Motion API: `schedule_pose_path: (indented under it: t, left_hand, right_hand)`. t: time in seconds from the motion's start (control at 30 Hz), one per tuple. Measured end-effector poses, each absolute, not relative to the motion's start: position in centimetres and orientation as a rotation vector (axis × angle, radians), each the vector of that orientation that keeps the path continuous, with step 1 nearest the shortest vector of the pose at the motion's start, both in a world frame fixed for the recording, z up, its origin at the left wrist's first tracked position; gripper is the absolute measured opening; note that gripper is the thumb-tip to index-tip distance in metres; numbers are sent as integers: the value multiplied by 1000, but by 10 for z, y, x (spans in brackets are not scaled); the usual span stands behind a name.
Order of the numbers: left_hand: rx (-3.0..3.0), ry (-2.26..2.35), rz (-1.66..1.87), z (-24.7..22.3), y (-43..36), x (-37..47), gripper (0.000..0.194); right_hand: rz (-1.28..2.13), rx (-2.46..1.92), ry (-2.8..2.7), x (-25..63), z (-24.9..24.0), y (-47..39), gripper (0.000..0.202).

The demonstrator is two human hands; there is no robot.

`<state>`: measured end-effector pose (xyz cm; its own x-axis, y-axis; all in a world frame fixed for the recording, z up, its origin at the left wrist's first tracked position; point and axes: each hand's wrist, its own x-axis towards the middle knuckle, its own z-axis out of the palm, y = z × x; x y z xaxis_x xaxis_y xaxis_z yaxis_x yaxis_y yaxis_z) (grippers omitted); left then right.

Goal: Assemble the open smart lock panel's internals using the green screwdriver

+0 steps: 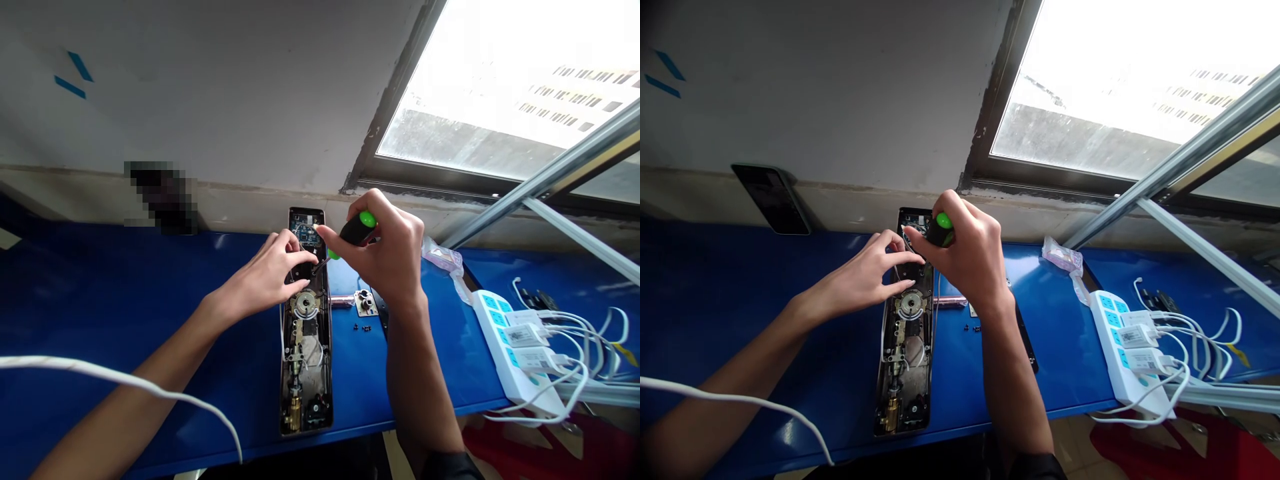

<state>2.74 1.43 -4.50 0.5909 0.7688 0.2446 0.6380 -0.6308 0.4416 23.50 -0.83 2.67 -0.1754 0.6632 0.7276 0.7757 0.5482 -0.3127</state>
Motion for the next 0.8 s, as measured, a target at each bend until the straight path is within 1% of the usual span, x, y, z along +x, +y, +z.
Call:
schedule_pose_path:
  t: [0.07,0.13,0.2,0.3,0.37,0.43,0.53,0.63,0.8]
  left_hand:
    - [2520,1179,613,-45,15,29,36]
    - [2499,1278,665,-45,15,29,43]
    - [2419,1373,715,-44,17,28,56]
    - [2283,1410,694,-44,19,27,76]
    - [2239,1375,642,-46,20,27,87]
    - [2218,1305,606,-49,21,27,94]
    - [2216,1231,607,-53,24,27,95]
    - [2225,1209,623,-56,28,24,92]
    - [2235,1206,610,-56,31,21,88]
  right_hand:
    - [-193,-1201,-1867,232,26,-9,32]
    - [-202,-1199,-1865,231,26,-9,33]
    - [-174,-1166,-1917,232,27,-11,28]
    - [-71,-1089,-2053,236,29,-14,13]
    - [-39,-1059,-2110,237,31,-17,14]
    - [-78,-1064,-2114,239,32,-18,9]
    - [-148,-1062,-2090,239,33,-19,11]
    - [-76,-1018,-2120,241,35,-20,4]
    - [115,-952,-2206,245,43,-23,21]
